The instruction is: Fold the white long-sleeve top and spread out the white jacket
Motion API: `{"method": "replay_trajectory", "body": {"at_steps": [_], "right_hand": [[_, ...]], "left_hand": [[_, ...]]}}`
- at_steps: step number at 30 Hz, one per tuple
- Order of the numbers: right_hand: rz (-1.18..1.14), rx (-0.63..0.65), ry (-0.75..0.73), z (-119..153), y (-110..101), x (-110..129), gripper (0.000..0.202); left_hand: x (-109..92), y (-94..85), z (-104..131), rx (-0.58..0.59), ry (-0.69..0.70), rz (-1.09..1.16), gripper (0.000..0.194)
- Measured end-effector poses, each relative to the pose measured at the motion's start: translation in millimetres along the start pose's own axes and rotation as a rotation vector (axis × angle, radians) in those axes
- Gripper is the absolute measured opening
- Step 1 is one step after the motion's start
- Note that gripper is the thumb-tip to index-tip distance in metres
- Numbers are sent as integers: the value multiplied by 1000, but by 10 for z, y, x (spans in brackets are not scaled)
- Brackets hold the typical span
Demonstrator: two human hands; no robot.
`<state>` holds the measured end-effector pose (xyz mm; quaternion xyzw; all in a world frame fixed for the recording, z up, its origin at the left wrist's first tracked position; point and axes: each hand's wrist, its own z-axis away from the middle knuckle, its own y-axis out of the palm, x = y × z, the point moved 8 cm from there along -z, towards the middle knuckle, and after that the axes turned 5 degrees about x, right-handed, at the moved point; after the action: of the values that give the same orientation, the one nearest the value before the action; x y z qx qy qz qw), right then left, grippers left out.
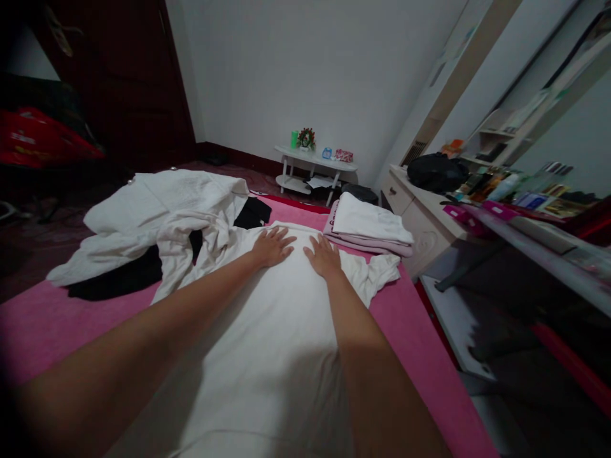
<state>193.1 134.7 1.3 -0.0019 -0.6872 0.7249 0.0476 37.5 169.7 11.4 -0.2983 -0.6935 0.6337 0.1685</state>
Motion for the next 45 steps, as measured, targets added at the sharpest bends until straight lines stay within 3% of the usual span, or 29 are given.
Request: {"method": "replay_trajectory", "body": {"at_steps": [5, 8, 14, 18, 20, 22, 25, 27, 29, 32, 35, 37, 40, 42, 45], "right_hand": [[-22, 32, 176, 85, 22, 29, 60], [-16, 24, 194, 216, 30, 40, 60], [24, 5, 166, 646, 11, -260, 62], [49, -2, 256, 879, -60, -336, 59], [19, 9, 351, 987, -66, -184, 58], [-29, 10, 357, 1112, -43, 134, 59], [-71, -21, 95, 1367, 2, 715, 62], [-80, -23, -52, 1610, 37, 843, 61], [-66, -7, -46, 1826, 60, 649, 59], [-2, 2, 86, 1989, 23, 147, 56], [67, 24, 181, 1991, -29, -27, 55], [82, 37, 196, 1984, -44, 118, 57], [33, 19, -37, 2009, -71, 640, 56], [-9, 19, -209, 2037, -127, 928, 53], [-18, 78, -209, 1915, -264, 1035, 47]], "left_hand": [[-61, 2, 117, -25, -24, 14, 53], [-64, -22, 259, -22, 12, -11, 54], [179, -123, 620, 16, 187, -69, 53], [212, -220, 774, 42, 51, -100, 47], [45, -242, 830, 43, -38, -99, 43], [-195, -225, 902, 41, -63, -91, 40], [-400, -181, 1068, 12, 19, -69, 46], [-294, -182, 1199, -20, 87, -45, 50], [-59, -210, 1321, -36, 133, -26, 50], [172, -300, 1511, -36, 177, -33, 51], [38, -401, 1757, -38, 188, -34, 59], [-212, -426, 1951, -14, 267, -4, 63], [-463, -440, 2195, 46, 391, 67, 61], [-435, -472, 2258, 61, 380, 106, 57], [-304, -564, 2228, 25, 316, 150, 47]]}}
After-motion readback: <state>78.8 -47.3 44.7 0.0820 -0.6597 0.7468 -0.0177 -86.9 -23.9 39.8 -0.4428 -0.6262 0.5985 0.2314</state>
